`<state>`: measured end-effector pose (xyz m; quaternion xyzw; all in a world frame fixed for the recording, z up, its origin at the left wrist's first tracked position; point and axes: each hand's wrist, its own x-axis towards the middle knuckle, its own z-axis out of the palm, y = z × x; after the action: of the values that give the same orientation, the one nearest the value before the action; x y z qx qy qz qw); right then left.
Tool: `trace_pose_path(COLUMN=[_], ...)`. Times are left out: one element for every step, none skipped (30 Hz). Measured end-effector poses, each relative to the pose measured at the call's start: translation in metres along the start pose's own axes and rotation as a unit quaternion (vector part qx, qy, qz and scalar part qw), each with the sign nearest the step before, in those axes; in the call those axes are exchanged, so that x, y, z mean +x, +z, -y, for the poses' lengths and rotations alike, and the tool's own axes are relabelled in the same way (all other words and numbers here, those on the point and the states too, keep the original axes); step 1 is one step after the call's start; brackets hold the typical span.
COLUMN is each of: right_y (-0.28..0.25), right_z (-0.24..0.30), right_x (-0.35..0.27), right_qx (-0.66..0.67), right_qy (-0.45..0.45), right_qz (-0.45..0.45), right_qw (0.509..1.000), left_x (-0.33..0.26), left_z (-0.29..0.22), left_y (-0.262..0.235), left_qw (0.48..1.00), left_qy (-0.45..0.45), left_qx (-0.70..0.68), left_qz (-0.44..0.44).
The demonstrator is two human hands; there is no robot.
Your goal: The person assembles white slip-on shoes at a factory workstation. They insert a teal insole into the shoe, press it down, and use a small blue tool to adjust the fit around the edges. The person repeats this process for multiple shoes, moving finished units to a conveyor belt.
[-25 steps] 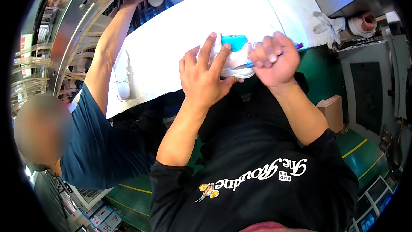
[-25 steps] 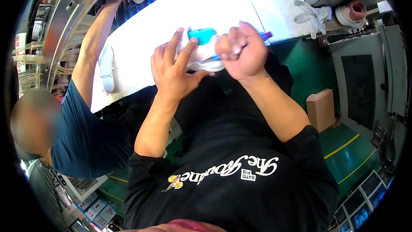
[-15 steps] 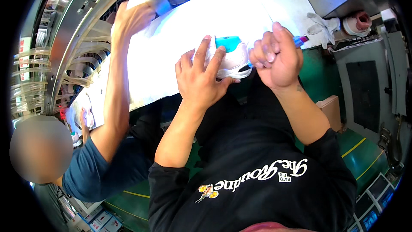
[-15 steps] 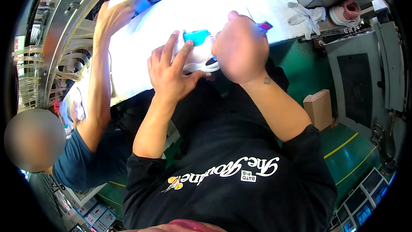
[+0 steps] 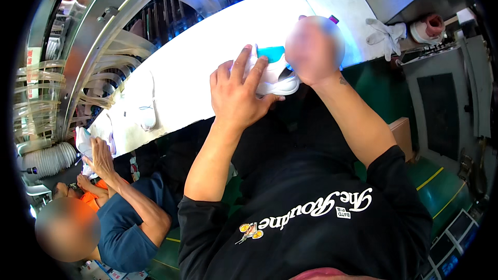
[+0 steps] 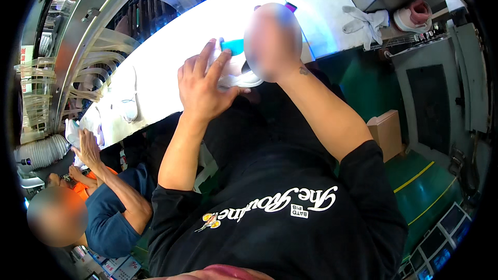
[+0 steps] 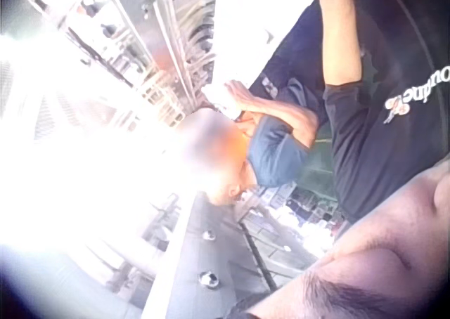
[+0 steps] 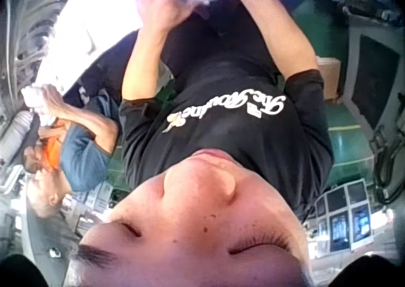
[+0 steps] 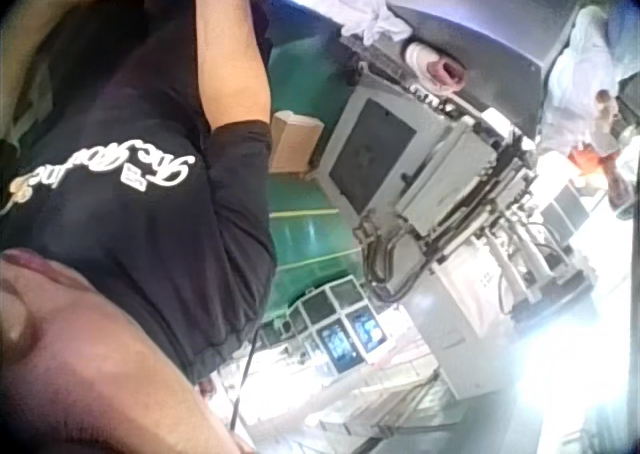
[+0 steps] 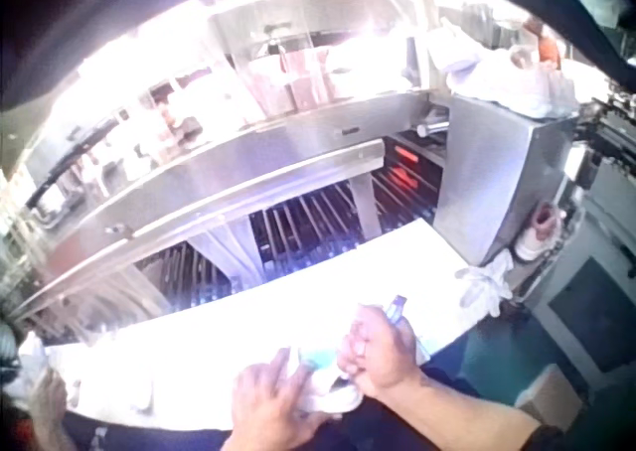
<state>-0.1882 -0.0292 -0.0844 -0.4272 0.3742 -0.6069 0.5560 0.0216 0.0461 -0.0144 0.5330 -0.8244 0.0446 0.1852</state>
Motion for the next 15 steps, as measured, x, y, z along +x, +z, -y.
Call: trace_pose_path(right_y=[0.0,-0.001,0.006,0.01,0.01,0.01,0.001,-0.011,-0.019,-0.028,-0.042,-0.047,-0.059,-0.062,-0.066], right_z=[0.001,0.003,0.011,0.025,0.031,0.037,0.031,0.025,0.025,0.025,0.017,0.007,0.001,0.004,0.007], right_x=[-0.002,-0.005,-0.007,-0.007,-0.006,-0.004,0.006,0.017,0.028,0.036,0.043,0.041,0.04,0.037,0.033], right_qx=[-0.071,-0.144,-0.209,-0.235,-0.308,-0.377,-0.481,-0.576,-0.614,-0.643,-0.527,-0.396,-0.355,-0.306,-0.253], right_qy=[-0.019,-0.04,-0.064,-0.034,-0.049,-0.069,-0.13,-0.188,-0.226,-0.264,-0.308,-0.341,-0.31,-0.28,-0.25], right_qz=[0.026,0.048,0.071,0.087,0.112,0.136,0.171,0.202,0.242,0.276,0.263,0.248,0.223,0.197,0.168], right_qw=[0.997,0.988,0.973,0.967,0.943,0.914,0.85,0.769,0.717,0.663,0.747,0.816,0.853,0.889,0.919], left_x=[-0.001,-0.001,-0.003,-0.006,-0.006,-0.006,-0.006,-0.007,-0.008,-0.009,-0.004,-0.004,-0.003,-0.002,-0.002], left_z=[0.0,0.001,0.003,0.004,0.004,0.003,0.003,0.003,0.006,0.009,0.008,0.006,0.004,0.004,0.003], left_y=[0.0,0.001,0.0,0.0,-0.001,-0.001,-0.001,-0.001,-0.001,-0.001,0.0,0.001,0.001,-0.001,-0.001], left_qw=[1.0,1.0,1.0,1.0,1.0,1.0,1.0,1.0,0.999,0.999,0.999,0.999,0.999,0.999,0.999], left_qy=[0.002,0.005,0.004,0.007,0.013,0.018,0.023,0.027,0.03,0.032,0.036,0.034,0.033,0.035,0.032], left_qx=[-0.005,-0.012,-0.013,-0.01,-0.006,-0.003,0.001,-0.01,-0.017,-0.023,-0.023,-0.023,-0.024,-0.015,-0.014], left_qz=[0.002,0.002,0.004,0.003,0.001,0.0,-0.001,0.002,0.002,0.002,-0.003,-0.005,-0.006,-0.006,-0.007])
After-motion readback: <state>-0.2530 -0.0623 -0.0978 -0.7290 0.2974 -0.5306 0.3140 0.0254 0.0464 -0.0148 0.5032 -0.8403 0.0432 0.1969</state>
